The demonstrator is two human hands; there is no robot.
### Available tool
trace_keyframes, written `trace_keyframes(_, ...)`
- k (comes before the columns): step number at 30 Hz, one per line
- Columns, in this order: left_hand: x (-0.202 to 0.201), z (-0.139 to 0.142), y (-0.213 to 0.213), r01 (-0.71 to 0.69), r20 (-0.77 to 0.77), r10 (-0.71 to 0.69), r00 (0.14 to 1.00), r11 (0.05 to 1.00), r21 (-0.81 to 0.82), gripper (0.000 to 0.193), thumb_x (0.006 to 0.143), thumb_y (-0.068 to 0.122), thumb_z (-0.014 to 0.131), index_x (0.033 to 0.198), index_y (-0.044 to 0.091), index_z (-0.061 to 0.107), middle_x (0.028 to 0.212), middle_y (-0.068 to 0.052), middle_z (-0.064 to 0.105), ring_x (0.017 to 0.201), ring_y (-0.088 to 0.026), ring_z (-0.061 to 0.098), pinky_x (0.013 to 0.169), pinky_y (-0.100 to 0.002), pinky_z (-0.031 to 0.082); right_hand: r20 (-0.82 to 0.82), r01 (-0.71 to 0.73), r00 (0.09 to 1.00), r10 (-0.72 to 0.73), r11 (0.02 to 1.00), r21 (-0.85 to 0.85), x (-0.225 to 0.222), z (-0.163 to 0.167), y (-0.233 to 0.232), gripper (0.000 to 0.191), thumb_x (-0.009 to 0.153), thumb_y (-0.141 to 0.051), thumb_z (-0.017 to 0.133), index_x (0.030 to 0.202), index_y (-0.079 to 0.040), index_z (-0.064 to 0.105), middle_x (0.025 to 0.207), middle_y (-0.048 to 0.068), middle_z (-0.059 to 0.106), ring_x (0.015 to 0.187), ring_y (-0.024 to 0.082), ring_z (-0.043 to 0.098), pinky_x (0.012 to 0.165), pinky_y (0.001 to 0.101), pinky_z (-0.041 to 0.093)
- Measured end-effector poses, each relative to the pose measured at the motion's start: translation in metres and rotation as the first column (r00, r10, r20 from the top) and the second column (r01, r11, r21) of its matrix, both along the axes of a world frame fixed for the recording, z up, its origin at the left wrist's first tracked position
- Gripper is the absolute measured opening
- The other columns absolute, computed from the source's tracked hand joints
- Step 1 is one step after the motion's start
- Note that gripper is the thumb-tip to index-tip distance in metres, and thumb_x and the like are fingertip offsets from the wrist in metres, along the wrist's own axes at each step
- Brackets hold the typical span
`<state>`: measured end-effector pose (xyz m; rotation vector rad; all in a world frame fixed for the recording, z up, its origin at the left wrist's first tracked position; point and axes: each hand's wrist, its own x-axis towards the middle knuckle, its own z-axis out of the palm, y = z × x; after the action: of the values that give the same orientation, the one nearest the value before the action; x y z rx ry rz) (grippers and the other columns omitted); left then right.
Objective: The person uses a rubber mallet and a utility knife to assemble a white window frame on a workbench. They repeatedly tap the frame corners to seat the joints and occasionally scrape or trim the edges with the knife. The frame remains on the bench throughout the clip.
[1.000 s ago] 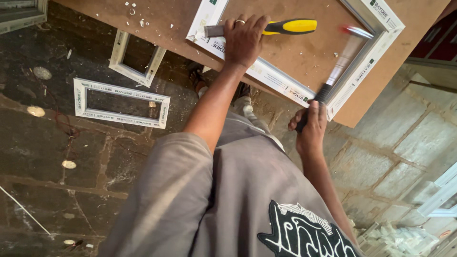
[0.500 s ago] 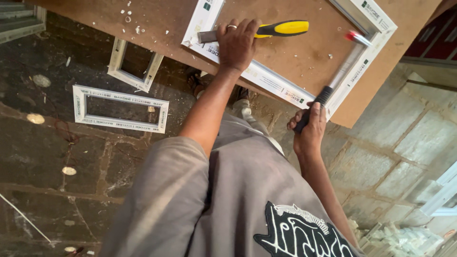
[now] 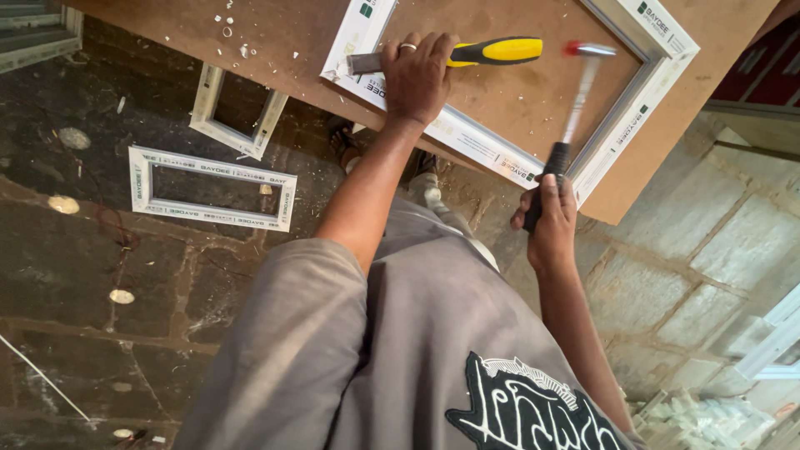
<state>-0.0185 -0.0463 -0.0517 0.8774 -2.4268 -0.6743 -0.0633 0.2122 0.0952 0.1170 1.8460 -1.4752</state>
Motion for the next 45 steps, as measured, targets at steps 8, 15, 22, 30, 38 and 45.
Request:
trace_keyframes(8,0.000,0.000,0.000,-0.011,-0.022,0.012,1.000,1.000,0.005,0.033,0.085,0.017,0.074,0.116,0.019,0.062,0.105,0.002,0.068,0.104,-0.024,0.062,0.093,-0.045,0.037,0.041,-0.033,0.999,0.033,0.999,-0.007,-0.005,0.005,0.000,0.025,0.113,-0.032,0.048,0.116,-0.007,0.047,0.076,0.008,0.054,0.055,0.020,0.052,0.052,0.0350,0.047)
trace_keyframes(15,-0.002,-0.001,0.000,-0.024,-0.017,0.024,1.000,1.000,0.011,0.032,0.086,0.018,0.074,0.116,0.020,0.063,0.103,0.003,0.068,0.102,-0.023,0.062,0.094,-0.045,0.037,0.115,-0.088,0.990,0.087,0.996,0.007,0.001,0.001,-0.004,0.027,0.112,-0.034,0.046,0.116,-0.007,0.047,0.074,0.008,0.052,0.053,0.020,0.053,0.051,0.0361,0.047)
trace_keyframes(22,-0.002,-0.002,0.002,-0.042,0.003,0.042,0.999,0.999,0.007,0.030,0.089,0.018,0.073,0.117,0.022,0.062,0.105,0.005,0.068,0.105,-0.022,0.062,0.097,-0.045,0.037,0.080,0.117,0.990,-0.114,0.993,-0.034,0.005,0.002,-0.013,0.028,0.112,-0.036,0.046,0.118,-0.008,0.046,0.074,0.007,0.053,0.055,0.019,0.053,0.051,0.0351,0.046)
trace_keyframes(30,-0.002,-0.002,0.002,-0.046,0.012,0.046,0.999,0.999,-0.001,0.032,0.087,0.019,0.073,0.117,0.021,0.062,0.103,0.004,0.067,0.105,-0.022,0.061,0.094,-0.046,0.036,0.077,0.047,0.996,-0.038,0.992,-0.118,0.004,-0.001,-0.014,0.030,0.113,-0.037,0.044,0.120,-0.008,0.045,0.075,0.009,0.054,0.055,0.020,0.053,0.053,0.0371,0.050)
trace_keyframes(38,-0.001,-0.002,0.000,-0.029,-0.036,0.029,0.999,0.999,-0.013,0.032,0.086,0.019,0.073,0.117,0.019,0.063,0.105,0.003,0.067,0.103,-0.022,0.061,0.094,-0.045,0.037,0.045,-0.006,0.999,0.009,0.998,-0.068,-0.007,-0.001,-0.001,0.029,0.114,-0.035,0.044,0.117,-0.006,0.047,0.077,0.012,0.058,0.058,0.022,0.056,0.056,0.0376,0.051)
trace_keyframes(45,-0.002,0.001,0.001,-0.061,-0.017,0.061,0.998,0.998,0.000,0.028,0.087,0.018,0.074,0.113,0.020,0.063,0.100,0.004,0.067,0.101,-0.022,0.061,0.094,-0.045,0.037,0.015,0.017,1.000,-0.015,0.997,-0.080,-0.008,-0.001,0.003,0.027,0.113,-0.033,0.045,0.116,-0.007,0.049,0.076,0.011,0.059,0.058,0.022,0.058,0.055,0.0365,0.051)
